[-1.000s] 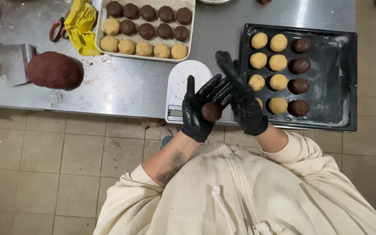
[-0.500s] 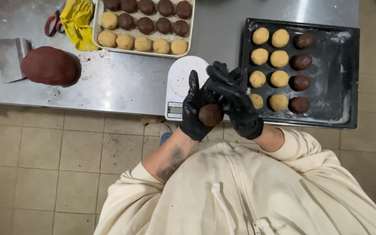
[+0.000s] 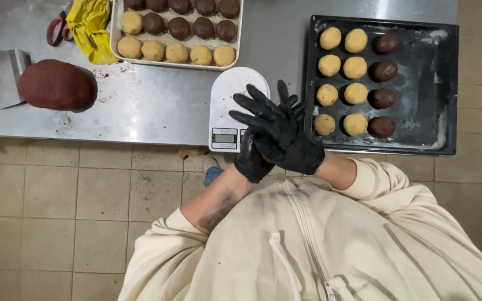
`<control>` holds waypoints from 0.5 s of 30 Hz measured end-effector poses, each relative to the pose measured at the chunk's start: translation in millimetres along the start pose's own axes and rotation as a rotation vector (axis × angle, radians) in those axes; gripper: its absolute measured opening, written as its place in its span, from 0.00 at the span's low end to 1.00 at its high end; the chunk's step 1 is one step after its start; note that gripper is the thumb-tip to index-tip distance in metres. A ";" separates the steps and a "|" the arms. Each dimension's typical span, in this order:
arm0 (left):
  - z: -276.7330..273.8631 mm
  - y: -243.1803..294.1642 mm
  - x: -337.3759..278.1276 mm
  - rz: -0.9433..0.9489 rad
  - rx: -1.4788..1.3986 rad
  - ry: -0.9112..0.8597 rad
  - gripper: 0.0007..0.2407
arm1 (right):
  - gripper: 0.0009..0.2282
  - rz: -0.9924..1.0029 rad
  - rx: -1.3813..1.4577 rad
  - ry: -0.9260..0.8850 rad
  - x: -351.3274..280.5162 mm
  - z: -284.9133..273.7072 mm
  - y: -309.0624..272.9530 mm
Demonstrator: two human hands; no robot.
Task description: Rolling portions of cookie dough into uniform balls and placing them onto baking trays.
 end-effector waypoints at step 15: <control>-30.4 -9.1 -3.8 0.045 0.064 0.095 0.35 | 0.32 0.079 -0.321 0.062 23.0 -24.9 -24.8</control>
Point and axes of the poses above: each hand's wrist, its own x-axis towards the middle knuckle, its own z-axis out of the palm, y = z × x, the point moved 1 cm from there along x, towards the middle knuckle, and after that the axes turned 13 degrees about x, right-handed, at the moved point
